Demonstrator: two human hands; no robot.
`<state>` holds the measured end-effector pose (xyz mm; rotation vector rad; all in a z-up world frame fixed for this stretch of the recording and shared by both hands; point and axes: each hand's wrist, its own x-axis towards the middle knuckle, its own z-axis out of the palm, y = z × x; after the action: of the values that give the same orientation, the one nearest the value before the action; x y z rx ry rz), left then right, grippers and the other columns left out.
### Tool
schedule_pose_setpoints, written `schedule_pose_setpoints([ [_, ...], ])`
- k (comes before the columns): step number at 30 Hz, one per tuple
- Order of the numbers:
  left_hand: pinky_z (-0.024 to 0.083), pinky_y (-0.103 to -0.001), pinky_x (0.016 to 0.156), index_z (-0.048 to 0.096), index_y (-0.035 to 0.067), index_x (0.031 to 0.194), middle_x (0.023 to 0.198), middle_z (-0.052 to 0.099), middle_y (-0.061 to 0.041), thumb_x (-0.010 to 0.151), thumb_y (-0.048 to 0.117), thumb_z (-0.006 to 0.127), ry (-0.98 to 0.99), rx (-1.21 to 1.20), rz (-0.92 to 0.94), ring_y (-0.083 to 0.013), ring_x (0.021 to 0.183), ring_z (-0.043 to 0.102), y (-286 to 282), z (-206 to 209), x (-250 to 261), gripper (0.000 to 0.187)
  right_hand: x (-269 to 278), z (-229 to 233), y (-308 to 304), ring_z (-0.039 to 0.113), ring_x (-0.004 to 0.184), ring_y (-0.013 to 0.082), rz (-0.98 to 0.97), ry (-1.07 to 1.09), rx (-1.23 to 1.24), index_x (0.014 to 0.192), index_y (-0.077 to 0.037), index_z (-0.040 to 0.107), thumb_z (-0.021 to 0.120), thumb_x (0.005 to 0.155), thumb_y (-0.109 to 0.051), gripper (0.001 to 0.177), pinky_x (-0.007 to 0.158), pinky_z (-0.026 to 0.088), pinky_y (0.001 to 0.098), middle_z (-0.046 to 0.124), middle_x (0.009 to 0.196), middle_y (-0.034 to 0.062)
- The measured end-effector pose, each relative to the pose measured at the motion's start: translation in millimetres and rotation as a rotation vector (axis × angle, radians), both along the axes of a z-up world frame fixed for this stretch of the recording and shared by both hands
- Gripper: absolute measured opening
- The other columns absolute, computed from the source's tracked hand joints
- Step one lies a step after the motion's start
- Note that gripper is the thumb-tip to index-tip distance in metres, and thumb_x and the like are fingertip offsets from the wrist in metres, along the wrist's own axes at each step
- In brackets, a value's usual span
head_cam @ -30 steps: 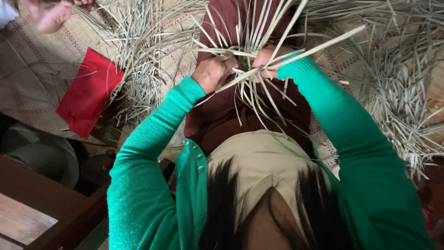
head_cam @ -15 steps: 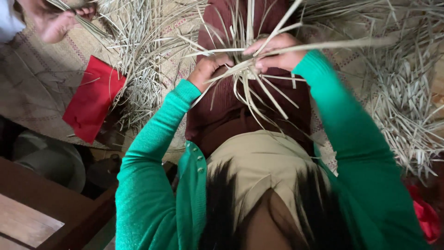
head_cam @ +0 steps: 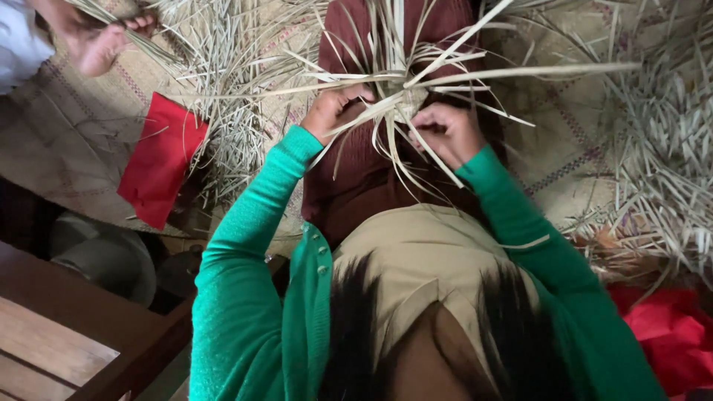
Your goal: Weaving dried plant strips to complete a section of a circular mat
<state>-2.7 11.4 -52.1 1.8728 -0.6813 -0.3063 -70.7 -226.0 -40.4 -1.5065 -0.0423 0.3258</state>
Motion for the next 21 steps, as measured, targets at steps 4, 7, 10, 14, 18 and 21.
schedule_pose_setpoints([
  [4,0.045,-0.041,0.078,0.059,0.002,0.096,0.084,0.061,-0.017,0.078,-0.005,0.055,0.015,-0.024,-0.011,-0.0313,0.084,0.060,-6,4,5,0.019,-2,-12,3,0.062,0.064,0.0160,-0.018,-0.011,0.000,0.091,-0.004,0.062,0.068,0.075,-0.002,0.017,0.059,0.053,0.0285,0.062,0.073,0.0115],
  [7,0.047,-0.028,0.064,0.061,0.003,0.090,0.068,0.058,-0.010,0.078,-0.001,0.057,0.039,-0.089,-0.015,-0.0191,0.067,0.056,-6,2,9,0.014,-3,-4,13,0.062,0.073,0.0174,-0.109,-0.089,-0.003,0.088,0.000,0.061,0.065,0.076,0.004,0.014,0.062,0.053,0.0309,0.063,0.080,0.0150],
  [10,0.044,-0.024,0.061,0.060,0.001,0.086,0.067,0.056,-0.009,0.079,0.001,0.058,0.162,-0.140,-0.018,-0.0131,0.067,0.051,0,-10,8,0.008,-1,-23,23,0.064,0.077,0.0225,-0.227,0.001,0.286,0.087,0.002,0.046,0.066,0.075,0.003,0.024,0.069,0.056,0.0319,0.062,0.089,0.0210],
  [14,0.040,-0.022,0.056,0.057,-0.001,0.078,0.061,0.052,-0.008,0.077,-0.001,0.056,0.234,-0.193,-0.025,-0.0134,0.059,0.047,4,-11,11,0.001,2,-13,27,0.064,0.076,0.0242,-0.250,0.044,0.402,0.096,0.006,0.047,0.061,0.080,0.001,0.022,0.068,0.057,0.0346,0.060,0.089,0.0223],
  [18,0.040,-0.024,0.058,0.053,-0.001,0.074,0.063,0.053,-0.010,0.079,-0.003,0.056,0.244,-0.233,-0.032,-0.0141,0.062,0.047,2,-10,10,0.006,3,-14,29,0.064,0.073,0.0233,-0.258,0.053,0.390,0.096,0.009,0.051,0.057,0.081,0.004,0.017,0.066,0.058,0.0329,0.061,0.087,0.0221],
  [21,0.043,-0.023,0.061,0.056,-0.002,0.075,0.067,0.057,-0.010,0.076,-0.004,0.057,0.233,-0.239,-0.039,-0.0152,0.065,0.052,12,-38,13,0.002,3,-8,25,0.064,0.073,0.0261,-0.244,0.030,0.362,0.095,0.010,0.052,0.057,0.081,0.004,0.016,0.065,0.058,0.0360,0.060,0.086,0.0247],
])
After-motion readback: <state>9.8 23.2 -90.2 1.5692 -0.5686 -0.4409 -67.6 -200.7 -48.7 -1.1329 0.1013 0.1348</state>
